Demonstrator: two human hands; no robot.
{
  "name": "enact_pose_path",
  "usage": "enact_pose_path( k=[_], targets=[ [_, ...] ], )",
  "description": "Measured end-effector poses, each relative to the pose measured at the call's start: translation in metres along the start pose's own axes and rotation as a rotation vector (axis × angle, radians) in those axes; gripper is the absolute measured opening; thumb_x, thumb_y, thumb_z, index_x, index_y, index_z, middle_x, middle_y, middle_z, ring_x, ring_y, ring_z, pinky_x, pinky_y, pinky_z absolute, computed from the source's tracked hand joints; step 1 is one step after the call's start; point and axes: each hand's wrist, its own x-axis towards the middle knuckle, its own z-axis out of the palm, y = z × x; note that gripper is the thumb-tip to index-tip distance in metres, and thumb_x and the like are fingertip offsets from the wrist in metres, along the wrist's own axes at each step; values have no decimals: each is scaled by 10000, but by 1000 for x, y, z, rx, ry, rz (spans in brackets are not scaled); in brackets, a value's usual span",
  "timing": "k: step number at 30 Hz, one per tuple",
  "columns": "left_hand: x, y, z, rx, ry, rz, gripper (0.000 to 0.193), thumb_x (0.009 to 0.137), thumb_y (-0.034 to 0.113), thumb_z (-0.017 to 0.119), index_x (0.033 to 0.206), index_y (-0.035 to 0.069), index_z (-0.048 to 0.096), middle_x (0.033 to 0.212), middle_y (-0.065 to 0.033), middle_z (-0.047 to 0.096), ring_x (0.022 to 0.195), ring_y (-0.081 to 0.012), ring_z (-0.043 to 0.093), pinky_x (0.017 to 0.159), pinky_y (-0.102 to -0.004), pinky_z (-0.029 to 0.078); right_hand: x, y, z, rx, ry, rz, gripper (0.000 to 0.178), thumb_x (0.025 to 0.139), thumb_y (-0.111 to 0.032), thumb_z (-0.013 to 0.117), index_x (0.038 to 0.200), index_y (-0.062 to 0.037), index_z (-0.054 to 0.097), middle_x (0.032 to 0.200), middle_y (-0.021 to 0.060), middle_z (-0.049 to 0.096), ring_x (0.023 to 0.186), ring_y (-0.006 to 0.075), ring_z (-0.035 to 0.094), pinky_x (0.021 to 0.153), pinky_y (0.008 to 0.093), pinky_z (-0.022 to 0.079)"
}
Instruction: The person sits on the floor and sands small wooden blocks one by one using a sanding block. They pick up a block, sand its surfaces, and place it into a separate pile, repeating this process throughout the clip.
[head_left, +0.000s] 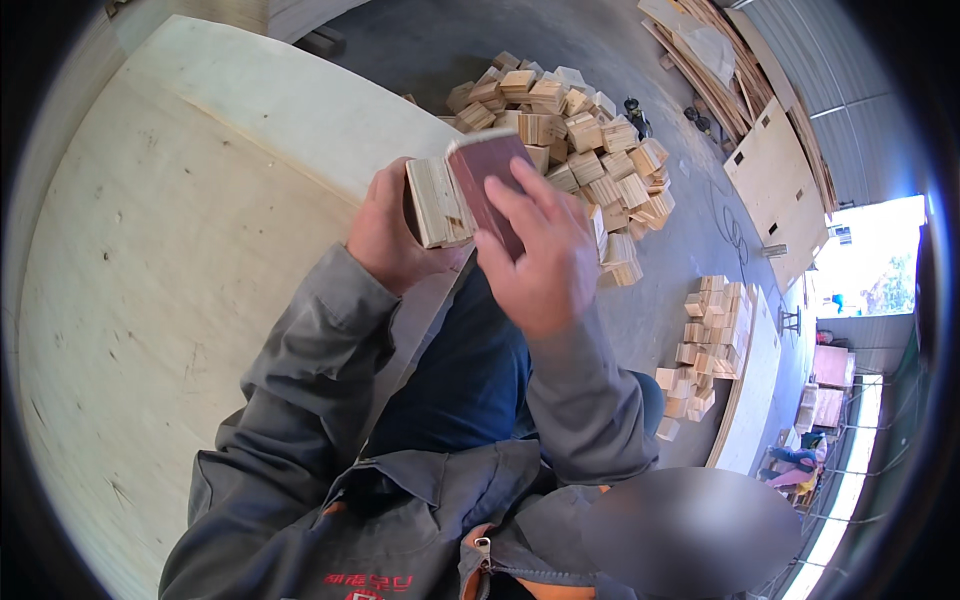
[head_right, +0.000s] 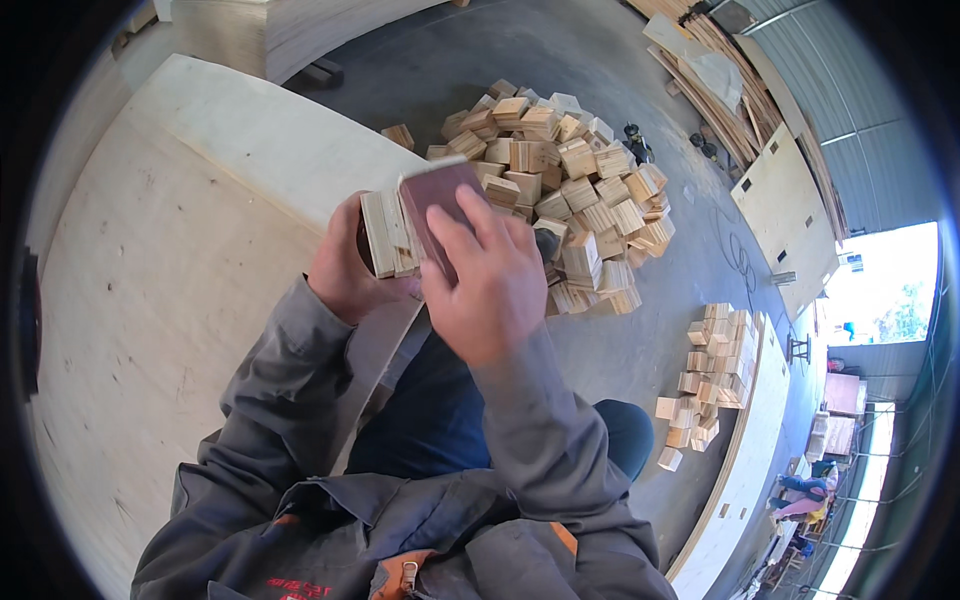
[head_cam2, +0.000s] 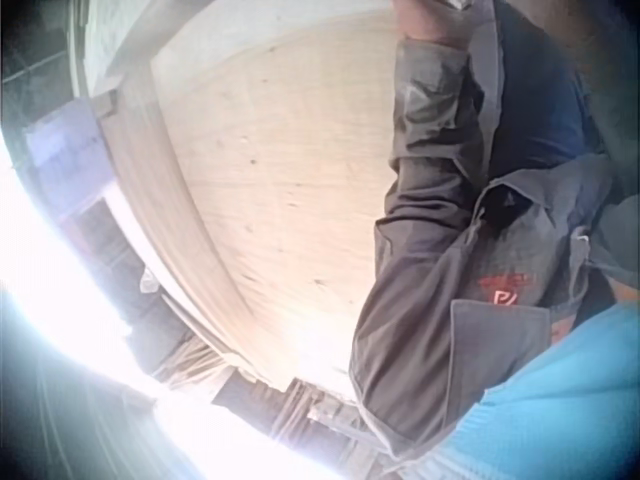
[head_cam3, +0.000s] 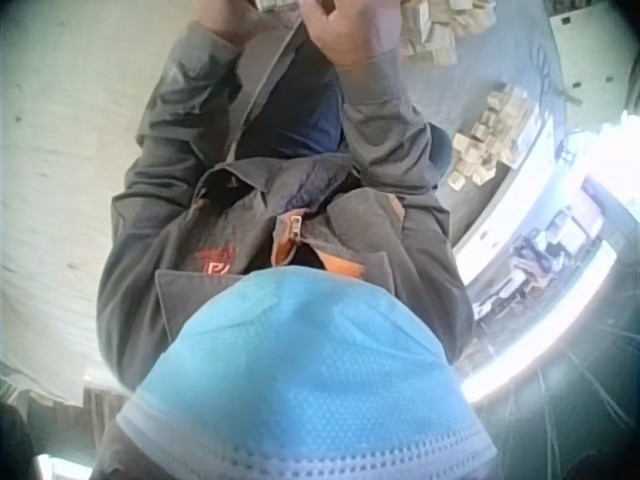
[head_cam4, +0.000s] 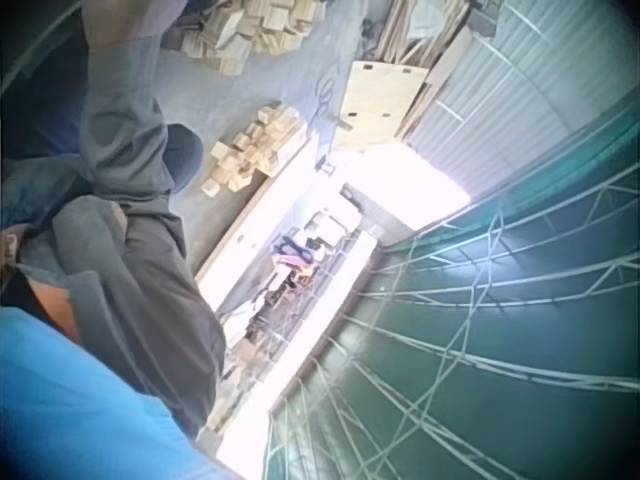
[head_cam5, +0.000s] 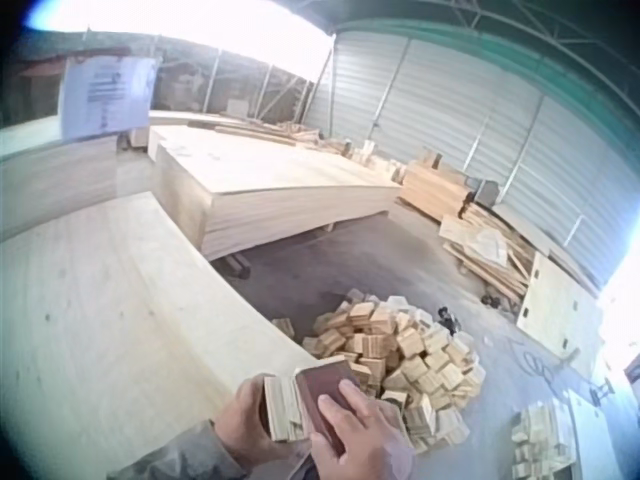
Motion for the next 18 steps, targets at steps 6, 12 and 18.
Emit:
enact_pose_path(
  k=[6,12,18],
  targets=[
    [4,7,-2,133,-27,-25,1097,678,61,1024,1562,-17,379,1410,-166,625,1303,-263,661,1127,-415,548,62,24,37,-30,-38,120,464,891,-236,806,1338,-115,785,1454,171,714,1249,432,681,1090,505,561],
    [3,0,4,115,24,34,1047,646,183,1050,1503,6,475,1365,-224,621,1273,-409,657,1077,-476,560,3,-8,0,-54,-25,12,507,868,-171,841,1366,-100,772,1498,184,674,1226,417,657,1077,512,556],
    [-1,8,0,160,43,53,1063,638,188,1036,1517,0,469,1357,-250,625,1268,-441,653,1070,-490,564,-48,-38,-30,-30,-114,-6,568,827,-141,866,1384,-91,760,1540,180,637,1209,425,637,1066,512,554]
  ],
)
